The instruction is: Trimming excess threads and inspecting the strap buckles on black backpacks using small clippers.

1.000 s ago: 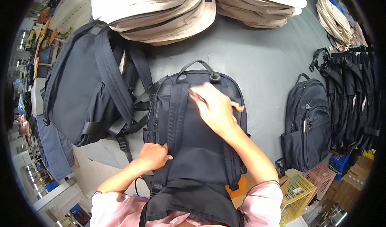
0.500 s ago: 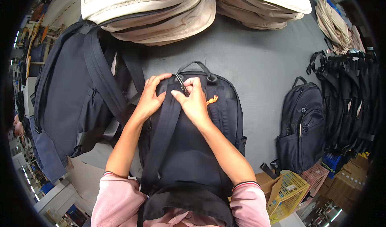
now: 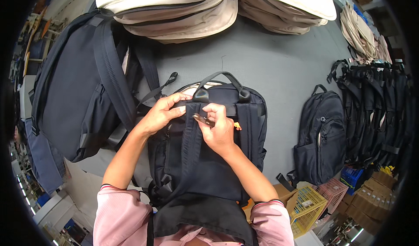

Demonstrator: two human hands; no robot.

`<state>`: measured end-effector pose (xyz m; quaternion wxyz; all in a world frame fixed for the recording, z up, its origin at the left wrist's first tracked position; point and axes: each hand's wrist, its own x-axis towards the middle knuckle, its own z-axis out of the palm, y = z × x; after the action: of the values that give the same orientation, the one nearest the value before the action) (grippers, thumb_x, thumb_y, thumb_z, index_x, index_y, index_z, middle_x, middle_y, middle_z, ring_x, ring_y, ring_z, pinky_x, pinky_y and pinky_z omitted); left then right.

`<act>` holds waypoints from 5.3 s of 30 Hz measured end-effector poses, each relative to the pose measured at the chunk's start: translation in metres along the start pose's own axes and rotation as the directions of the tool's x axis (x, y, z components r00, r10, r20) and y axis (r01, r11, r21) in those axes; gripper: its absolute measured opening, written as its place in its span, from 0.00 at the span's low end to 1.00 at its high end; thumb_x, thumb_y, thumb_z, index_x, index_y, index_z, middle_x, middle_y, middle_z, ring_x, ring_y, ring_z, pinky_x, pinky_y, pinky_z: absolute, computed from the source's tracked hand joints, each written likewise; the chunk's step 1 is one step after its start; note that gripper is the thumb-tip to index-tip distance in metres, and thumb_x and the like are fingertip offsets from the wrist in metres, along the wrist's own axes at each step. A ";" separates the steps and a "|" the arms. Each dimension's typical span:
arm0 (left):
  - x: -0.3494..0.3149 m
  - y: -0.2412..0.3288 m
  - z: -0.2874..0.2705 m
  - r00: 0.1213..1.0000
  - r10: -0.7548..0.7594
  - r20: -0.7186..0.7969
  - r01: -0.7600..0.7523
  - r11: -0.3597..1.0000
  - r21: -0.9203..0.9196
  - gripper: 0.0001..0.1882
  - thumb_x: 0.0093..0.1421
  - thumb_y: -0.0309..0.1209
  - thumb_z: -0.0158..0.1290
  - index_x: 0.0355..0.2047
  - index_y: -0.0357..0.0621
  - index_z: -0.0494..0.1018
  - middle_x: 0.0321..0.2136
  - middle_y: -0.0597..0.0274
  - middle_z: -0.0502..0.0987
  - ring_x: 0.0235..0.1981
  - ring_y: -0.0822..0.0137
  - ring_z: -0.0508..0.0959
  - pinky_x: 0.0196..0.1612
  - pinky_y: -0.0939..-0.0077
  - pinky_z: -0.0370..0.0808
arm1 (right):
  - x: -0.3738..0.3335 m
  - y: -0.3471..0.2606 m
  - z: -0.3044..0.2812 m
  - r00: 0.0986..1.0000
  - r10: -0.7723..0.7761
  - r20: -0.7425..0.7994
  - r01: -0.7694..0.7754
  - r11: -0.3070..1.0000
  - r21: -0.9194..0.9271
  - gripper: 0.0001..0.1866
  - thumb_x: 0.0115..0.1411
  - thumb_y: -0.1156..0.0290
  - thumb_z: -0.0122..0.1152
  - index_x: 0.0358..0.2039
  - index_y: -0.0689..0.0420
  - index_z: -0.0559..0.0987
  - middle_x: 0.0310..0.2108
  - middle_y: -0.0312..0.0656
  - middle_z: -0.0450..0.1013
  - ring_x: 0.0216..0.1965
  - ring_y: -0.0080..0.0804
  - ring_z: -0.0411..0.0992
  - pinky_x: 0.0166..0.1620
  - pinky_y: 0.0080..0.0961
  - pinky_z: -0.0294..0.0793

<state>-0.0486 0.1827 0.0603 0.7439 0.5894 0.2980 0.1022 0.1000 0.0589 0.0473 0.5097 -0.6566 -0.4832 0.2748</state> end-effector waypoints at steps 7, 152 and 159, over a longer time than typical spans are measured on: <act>-0.010 -0.001 0.024 0.967 0.151 -0.206 -0.058 0.915 0.399 0.26 0.49 0.36 0.62 0.46 0.35 0.70 0.42 0.46 0.75 0.45 0.53 0.76 0.49 0.67 0.70 | -0.008 -0.020 -0.014 0.998 0.008 0.068 0.006 0.980 -0.197 0.20 0.47 0.76 0.67 0.39 0.59 0.67 0.23 0.41 0.72 0.20 0.31 0.73 0.24 0.24 0.71; -0.156 0.018 0.132 0.985 -0.135 -0.111 0.059 0.855 -0.515 0.12 0.65 0.37 0.45 0.38 0.40 0.68 0.27 0.56 0.76 0.24 0.68 0.78 0.32 0.76 0.75 | -0.115 -0.107 -0.071 0.998 0.047 -0.033 -0.046 0.999 0.011 0.11 0.50 0.78 0.64 0.35 0.61 0.75 0.25 0.37 0.72 0.21 0.21 0.68 0.25 0.21 0.68; -0.165 -0.003 0.142 0.966 -0.248 0.077 0.253 0.831 -0.495 0.21 0.62 0.38 0.50 0.48 0.35 0.64 0.31 0.54 0.75 0.22 0.65 0.75 0.30 0.74 0.73 | -0.089 -0.085 -0.019 0.995 0.060 0.085 -0.066 0.995 0.071 0.19 0.51 0.78 0.63 0.42 0.60 0.67 0.22 0.36 0.68 0.23 0.18 0.66 0.30 0.19 0.69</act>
<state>-0.1014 -0.0171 0.1287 0.8795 0.3326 0.3321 0.0748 0.0524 -0.0293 0.1211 0.5041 -0.6404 -0.4727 0.3353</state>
